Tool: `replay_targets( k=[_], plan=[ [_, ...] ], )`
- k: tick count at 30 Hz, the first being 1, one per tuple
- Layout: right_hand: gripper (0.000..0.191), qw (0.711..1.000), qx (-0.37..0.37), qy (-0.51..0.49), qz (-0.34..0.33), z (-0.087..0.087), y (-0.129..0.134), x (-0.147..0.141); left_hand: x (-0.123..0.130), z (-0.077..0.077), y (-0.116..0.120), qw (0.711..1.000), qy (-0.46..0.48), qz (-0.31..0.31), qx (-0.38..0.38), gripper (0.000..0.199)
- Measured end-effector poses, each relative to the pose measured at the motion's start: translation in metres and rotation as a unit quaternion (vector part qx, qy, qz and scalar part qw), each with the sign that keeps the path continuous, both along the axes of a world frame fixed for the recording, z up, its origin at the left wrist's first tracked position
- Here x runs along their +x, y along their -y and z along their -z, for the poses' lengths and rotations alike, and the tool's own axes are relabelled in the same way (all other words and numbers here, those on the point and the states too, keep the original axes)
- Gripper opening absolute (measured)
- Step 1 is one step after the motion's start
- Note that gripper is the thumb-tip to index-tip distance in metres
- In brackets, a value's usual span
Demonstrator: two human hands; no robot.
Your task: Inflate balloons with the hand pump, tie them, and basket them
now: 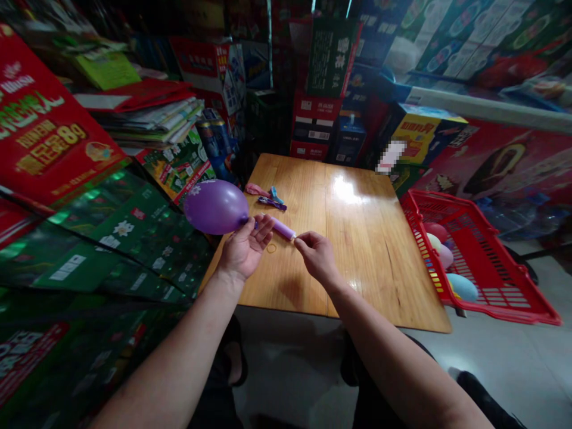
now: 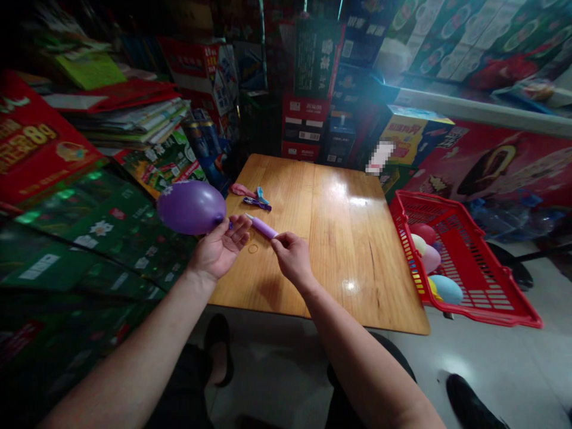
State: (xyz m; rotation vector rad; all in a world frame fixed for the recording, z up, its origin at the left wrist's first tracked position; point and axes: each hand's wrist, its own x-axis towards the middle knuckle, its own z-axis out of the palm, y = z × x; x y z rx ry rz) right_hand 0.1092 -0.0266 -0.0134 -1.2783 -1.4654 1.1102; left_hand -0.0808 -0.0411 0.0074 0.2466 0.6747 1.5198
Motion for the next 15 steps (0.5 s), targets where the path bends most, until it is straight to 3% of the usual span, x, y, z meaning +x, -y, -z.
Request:
replay_targets(
  k=[3,5,11,15],
  plan=[
    [0.022,0.977,-0.127,-0.163,-0.053,-0.012,0.009,-0.003,0.020,0.006,0.001,1.000,-0.015,0.017,-0.010,0.012],
    [0.025,0.956,-0.169,-0.225,-0.079,-0.016,0.011,-0.006,0.034,0.009,0.002,0.999,-0.030,0.020,-0.003,0.008],
    [0.028,0.917,-0.226,-0.320,-0.076,-0.018,0.012,-0.008,0.066,0.012,0.003,0.997,-0.071,0.035,-0.001,0.008],
    [0.030,0.918,-0.221,-0.323,-0.054,-0.018,0.011,-0.007,0.077,0.015,0.004,0.996,-0.079,0.048,0.013,0.009]
  ],
)
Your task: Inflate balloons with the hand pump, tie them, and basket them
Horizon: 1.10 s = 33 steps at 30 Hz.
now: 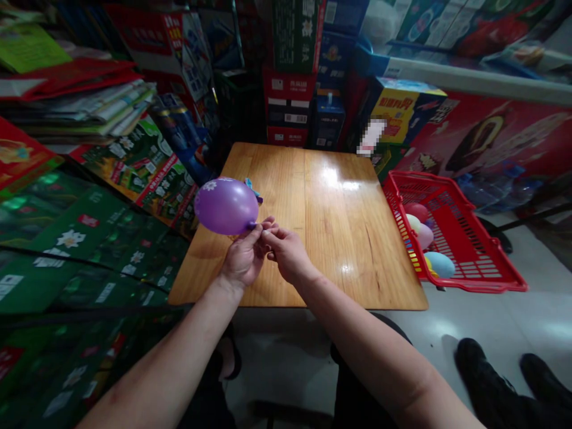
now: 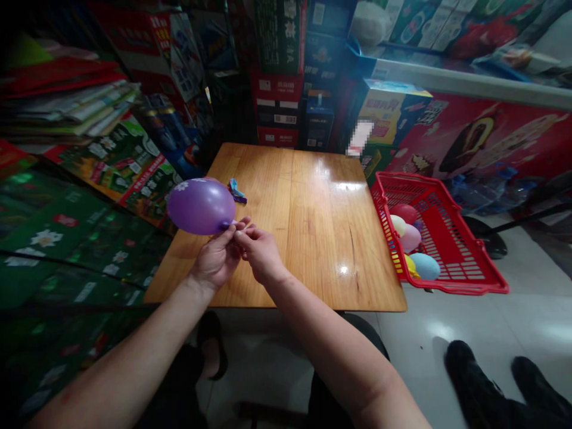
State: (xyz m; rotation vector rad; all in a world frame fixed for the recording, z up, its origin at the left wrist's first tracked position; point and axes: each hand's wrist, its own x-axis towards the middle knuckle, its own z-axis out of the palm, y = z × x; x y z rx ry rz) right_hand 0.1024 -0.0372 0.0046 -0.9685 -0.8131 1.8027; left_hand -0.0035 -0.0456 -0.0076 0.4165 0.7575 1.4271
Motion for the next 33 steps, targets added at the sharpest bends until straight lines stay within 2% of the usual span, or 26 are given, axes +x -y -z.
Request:
replay_targets(
  k=[8,11,16,21,25,29,33],
  plan=[
    [0.034,0.999,-0.005,-0.035,-0.037,-0.002,0.000,0.008,0.003,-0.002,0.003,1.000,-0.001,0.004,0.012,0.009],
    [0.031,0.999,-0.009,-0.043,-0.025,-0.002,0.001,0.007,0.003,-0.003,0.004,1.000,-0.007,0.004,0.018,0.011],
    [0.020,1.000,-0.002,0.016,-0.001,0.000,0.000,0.002,0.004,-0.001,0.005,0.999,-0.028,0.002,0.023,0.015],
    [0.025,1.000,0.006,0.000,-0.012,-0.001,0.001,0.000,0.003,0.000,0.004,0.999,-0.031,-0.002,0.021,0.019],
    [0.035,0.998,0.050,0.017,-0.027,-0.002,0.002,0.000,0.002,-0.005,0.008,0.999,-0.046,0.006,0.020,0.027],
    [0.030,0.994,0.097,0.034,-0.028,-0.002,0.002,0.000,0.000,-0.008,0.011,0.997,-0.058,-0.017,0.048,0.018],
    [0.029,0.989,0.112,0.091,-0.045,-0.002,0.004,-0.004,0.001,-0.003,0.021,0.996,-0.071,-0.032,0.042,0.021]
  ],
)
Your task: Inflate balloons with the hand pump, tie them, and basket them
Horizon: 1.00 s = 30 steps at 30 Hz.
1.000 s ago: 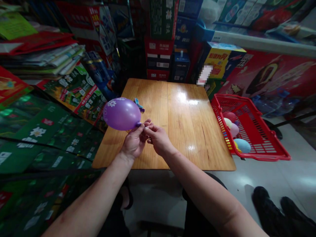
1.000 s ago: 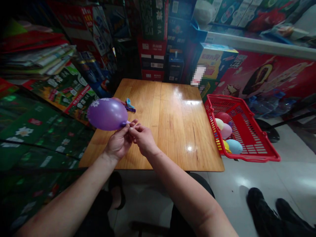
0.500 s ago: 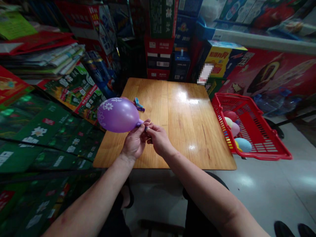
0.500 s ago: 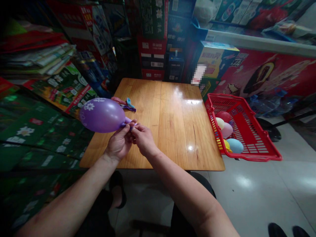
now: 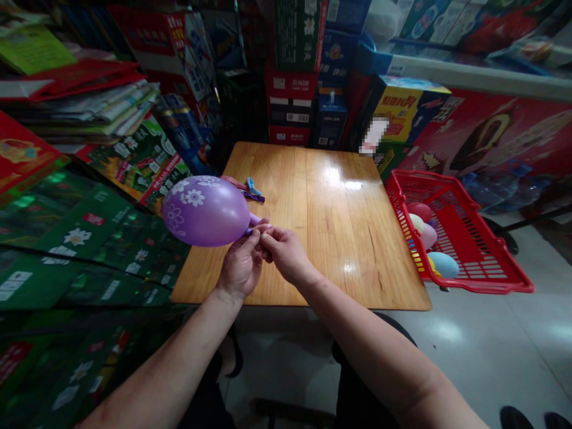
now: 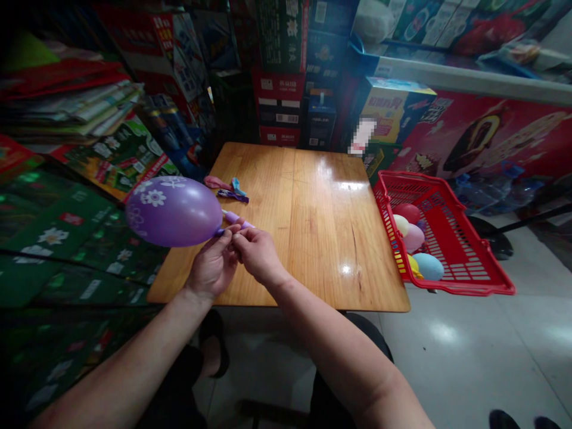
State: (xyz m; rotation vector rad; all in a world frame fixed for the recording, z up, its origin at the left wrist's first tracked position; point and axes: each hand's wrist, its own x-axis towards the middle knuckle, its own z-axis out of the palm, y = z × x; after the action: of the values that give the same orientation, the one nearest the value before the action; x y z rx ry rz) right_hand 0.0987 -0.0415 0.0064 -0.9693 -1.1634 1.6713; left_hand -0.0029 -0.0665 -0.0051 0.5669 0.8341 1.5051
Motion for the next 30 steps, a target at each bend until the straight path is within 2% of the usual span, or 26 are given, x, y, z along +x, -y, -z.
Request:
replay_targets(
  k=[2,4,6,7,9,12,13,15,18,20,22,25,27,30],
  plan=[
    [0.025,0.997,0.037,0.075,-0.004,0.002,0.002,0.000,0.002,0.005,0.012,1.000,-0.015,-0.018,-0.017,0.027],
    [0.020,0.981,0.080,0.176,-0.003,0.004,0.003,0.001,0.003,0.010,0.029,0.996,-0.063,-0.016,-0.057,0.032],
    [0.019,0.956,0.109,0.271,-0.008,0.009,0.003,0.004,0.002,0.012,0.049,0.978,-0.172,0.028,-0.113,0.034],
    [0.020,0.945,0.118,0.304,-0.020,0.011,0.002,0.007,0.000,0.012,0.058,0.959,-0.250,0.063,-0.122,0.035],
    [0.022,0.930,0.134,0.338,-0.051,0.015,0.002,0.011,-0.005,0.008,0.072,0.898,-0.425,0.093,-0.069,0.033],
    [0.022,0.917,0.165,0.354,-0.085,0.018,0.003,0.015,-0.015,-0.001,0.077,0.785,-0.607,0.010,0.122,0.017],
    [0.022,0.913,0.178,0.355,-0.097,0.018,0.004,0.016,-0.018,-0.003,0.076,0.747,-0.640,-0.018,0.180,0.023],
    [0.018,0.908,0.206,0.343,-0.124,0.016,0.007,0.016,-0.023,-0.004,0.071,0.673,-0.693,-0.033,0.257,0.043],
    [0.016,0.908,0.237,0.312,-0.146,0.012,0.010,0.014,-0.026,-0.004,0.065,0.577,-0.768,-0.028,0.275,0.056],
    [0.016,0.913,0.242,0.292,-0.152,0.010,0.011,0.014,-0.028,-0.007,0.064,0.540,-0.802,-0.041,0.253,0.052],
    [0.018,0.919,0.239,0.271,-0.158,0.009,0.011,0.013,-0.031,-0.012,0.064,0.521,-0.818,-0.053,0.239,0.044],
    [0.019,0.925,0.236,0.251,-0.161,0.007,0.011,0.012,-0.040,-0.020,0.062,0.522,-0.815,-0.056,0.244,0.034],
    [0.021,0.925,0.239,0.248,-0.162,0.005,0.011,0.011,-0.048,-0.023,0.060,0.542,-0.801,-0.059,0.247,0.030],
    [0.024,0.924,0.244,0.248,-0.159,-0.001,0.012,0.009,-0.060,-0.024,0.058,0.594,-0.765,-0.057,0.243,0.027]
  ],
)
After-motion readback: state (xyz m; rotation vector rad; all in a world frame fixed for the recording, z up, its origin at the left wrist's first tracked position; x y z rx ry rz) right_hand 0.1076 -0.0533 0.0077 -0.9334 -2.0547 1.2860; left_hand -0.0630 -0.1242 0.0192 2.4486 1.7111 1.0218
